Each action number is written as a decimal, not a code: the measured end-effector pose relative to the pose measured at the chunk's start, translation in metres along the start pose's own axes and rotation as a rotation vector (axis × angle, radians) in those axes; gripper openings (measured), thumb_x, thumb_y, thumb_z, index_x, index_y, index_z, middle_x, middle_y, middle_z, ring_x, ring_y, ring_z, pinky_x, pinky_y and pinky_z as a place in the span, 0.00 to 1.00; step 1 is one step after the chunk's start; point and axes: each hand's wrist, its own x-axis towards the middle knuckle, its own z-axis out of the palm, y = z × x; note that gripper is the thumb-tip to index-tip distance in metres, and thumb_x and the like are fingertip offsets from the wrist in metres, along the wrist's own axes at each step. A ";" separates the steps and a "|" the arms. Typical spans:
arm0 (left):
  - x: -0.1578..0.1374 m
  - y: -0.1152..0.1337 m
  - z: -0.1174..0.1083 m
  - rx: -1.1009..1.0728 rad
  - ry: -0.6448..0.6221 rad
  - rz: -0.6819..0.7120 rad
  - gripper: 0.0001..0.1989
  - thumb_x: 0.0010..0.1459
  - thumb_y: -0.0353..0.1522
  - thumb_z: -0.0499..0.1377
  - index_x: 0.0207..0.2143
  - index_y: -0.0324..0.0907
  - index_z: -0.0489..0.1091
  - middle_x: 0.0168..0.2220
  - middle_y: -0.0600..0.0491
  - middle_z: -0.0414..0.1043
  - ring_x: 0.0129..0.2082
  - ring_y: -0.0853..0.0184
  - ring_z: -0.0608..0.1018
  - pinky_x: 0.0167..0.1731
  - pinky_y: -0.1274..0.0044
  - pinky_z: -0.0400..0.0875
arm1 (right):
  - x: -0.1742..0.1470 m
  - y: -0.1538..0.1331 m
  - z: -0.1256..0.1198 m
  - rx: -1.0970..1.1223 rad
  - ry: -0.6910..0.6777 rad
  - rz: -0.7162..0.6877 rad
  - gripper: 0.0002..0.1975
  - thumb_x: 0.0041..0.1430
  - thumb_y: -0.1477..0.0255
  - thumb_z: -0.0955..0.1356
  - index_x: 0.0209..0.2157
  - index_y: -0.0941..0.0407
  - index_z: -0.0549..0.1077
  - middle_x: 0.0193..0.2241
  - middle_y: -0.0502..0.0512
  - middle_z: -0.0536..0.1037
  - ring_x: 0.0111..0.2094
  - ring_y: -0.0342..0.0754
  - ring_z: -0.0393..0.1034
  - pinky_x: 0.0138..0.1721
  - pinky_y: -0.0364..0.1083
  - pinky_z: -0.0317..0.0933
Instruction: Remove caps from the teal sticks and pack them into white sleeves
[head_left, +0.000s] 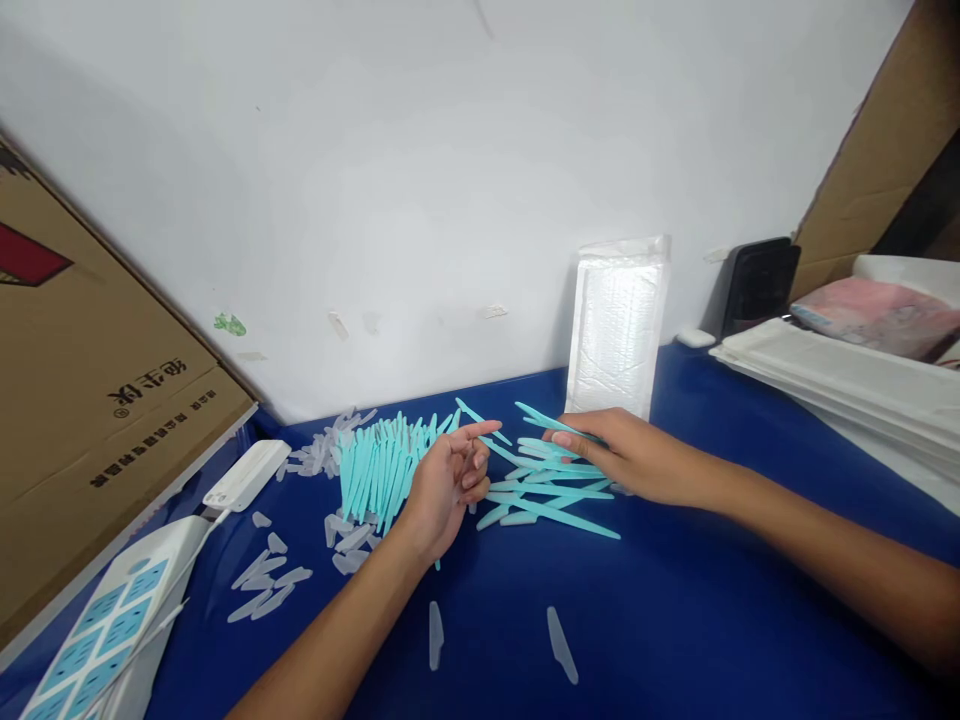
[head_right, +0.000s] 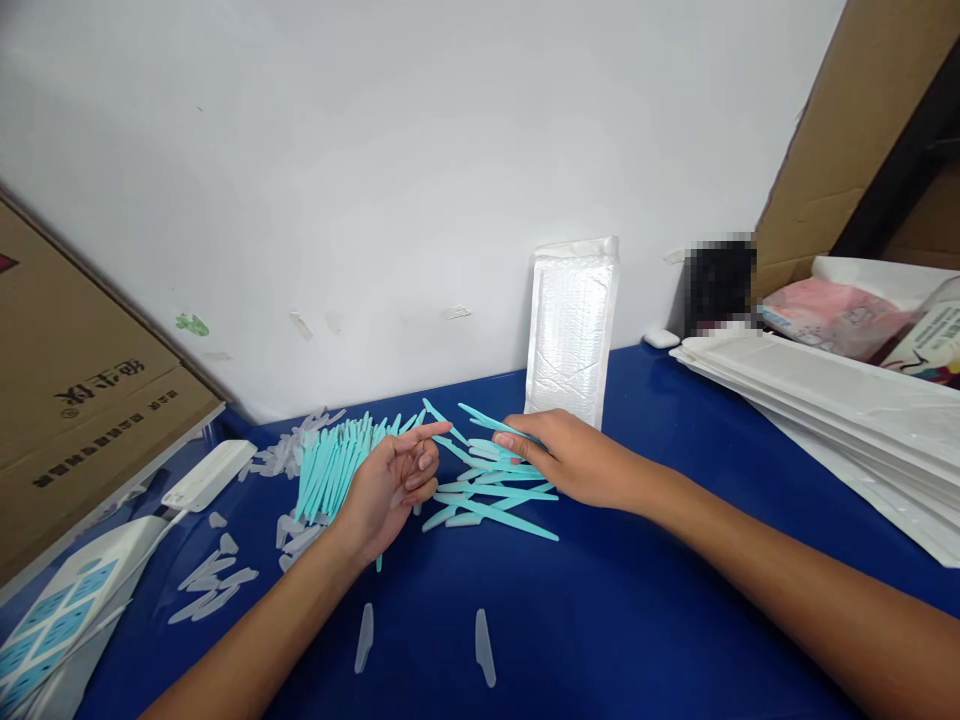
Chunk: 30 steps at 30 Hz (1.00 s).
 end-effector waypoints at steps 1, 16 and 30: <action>-0.001 -0.001 0.001 0.014 0.004 -0.003 0.21 0.58 0.32 0.58 0.53 0.35 0.73 0.28 0.58 0.59 0.20 0.76 0.53 0.17 0.81 0.48 | 0.000 0.000 0.000 -0.002 -0.001 0.005 0.26 0.73 0.50 0.57 0.33 0.54 0.71 0.29 0.52 0.74 0.30 0.49 0.67 0.34 0.48 0.57; -0.003 -0.006 0.005 0.191 0.025 -0.047 0.19 0.62 0.48 0.62 0.41 0.41 0.70 0.21 0.59 0.66 0.14 0.79 0.49 0.14 0.82 0.41 | 0.000 0.002 -0.001 0.063 -0.006 0.140 0.28 0.73 0.48 0.57 0.47 0.55 0.75 0.39 0.57 0.79 0.29 0.48 0.73 0.32 0.49 0.67; -0.006 -0.002 0.006 0.075 -0.040 -0.076 0.08 0.61 0.36 0.56 0.35 0.40 0.70 0.23 0.62 0.52 0.15 0.78 0.48 0.14 0.81 0.44 | 0.005 0.010 -0.003 0.217 0.134 0.075 0.27 0.72 0.49 0.58 0.47 0.57 0.75 0.37 0.59 0.81 0.38 0.52 0.78 0.42 0.52 0.73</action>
